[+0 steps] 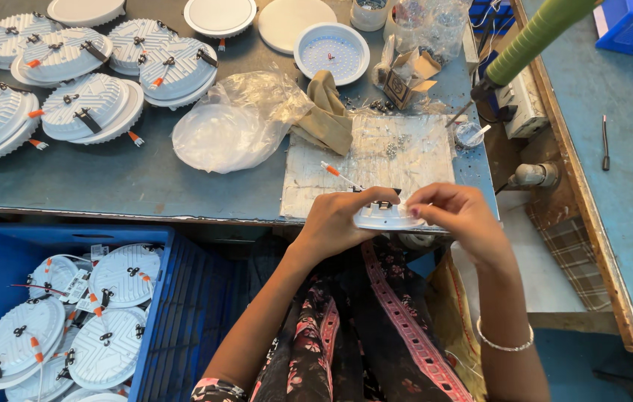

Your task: The person assembles LED light fixtures at a factory workstation. They pick up a circular LED panel, place it on the table, and use a green electric screwdriver to secure components. They then attach a metal bracket to the back of the fixture and tighten it with the screwdriver.

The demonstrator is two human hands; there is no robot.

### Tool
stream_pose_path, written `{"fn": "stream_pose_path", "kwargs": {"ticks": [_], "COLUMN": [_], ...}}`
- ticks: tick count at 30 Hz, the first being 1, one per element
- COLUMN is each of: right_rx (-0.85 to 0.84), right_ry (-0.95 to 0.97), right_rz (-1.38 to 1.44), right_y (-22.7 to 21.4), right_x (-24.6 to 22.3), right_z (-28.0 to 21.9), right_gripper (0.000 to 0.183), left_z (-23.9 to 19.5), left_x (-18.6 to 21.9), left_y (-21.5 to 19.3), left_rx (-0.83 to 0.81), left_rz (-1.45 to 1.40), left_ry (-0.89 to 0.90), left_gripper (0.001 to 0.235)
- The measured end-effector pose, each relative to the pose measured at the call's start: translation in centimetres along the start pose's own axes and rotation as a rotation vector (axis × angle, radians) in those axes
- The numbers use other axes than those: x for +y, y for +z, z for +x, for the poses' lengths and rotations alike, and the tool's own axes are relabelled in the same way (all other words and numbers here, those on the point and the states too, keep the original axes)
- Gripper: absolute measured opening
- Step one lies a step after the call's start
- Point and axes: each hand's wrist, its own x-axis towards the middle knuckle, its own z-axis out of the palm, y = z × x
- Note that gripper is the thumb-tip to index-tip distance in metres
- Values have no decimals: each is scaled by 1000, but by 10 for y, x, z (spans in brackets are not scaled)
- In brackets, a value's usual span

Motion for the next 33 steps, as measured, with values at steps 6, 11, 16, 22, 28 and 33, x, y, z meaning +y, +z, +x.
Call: {"fn": "stream_pose_path", "kwargs": {"ticks": [6, 11, 16, 22, 28, 33], "right_rx": [-131, -141, -128, -108, -152, -282], "right_ry": [63, 43, 46, 77, 185, 162], "right_rz": [-140, -144, -109, -43, -220, -184], "right_y": [29, 31, 31, 32, 24, 16], "right_x": [-26, -27, -23, -17, -14, -13], "right_z": [-1, 3, 8, 8, 17, 32], "right_gripper": [12, 13, 11, 10, 8, 9], "left_z": [-1, -1, 0, 0, 1, 0], "left_x": [0, -2, -3, -4, -7, -10], "left_y": [-3, -4, -5, -4, 1, 2], "left_rx": [-8, 21, 30, 38, -44, -7], "left_rz": [-14, -13, -13, -19, 41, 22], "left_ry": [-21, 18, 9, 10, -72, -72], "left_gripper": [44, 46, 45, 45, 45, 45]}}
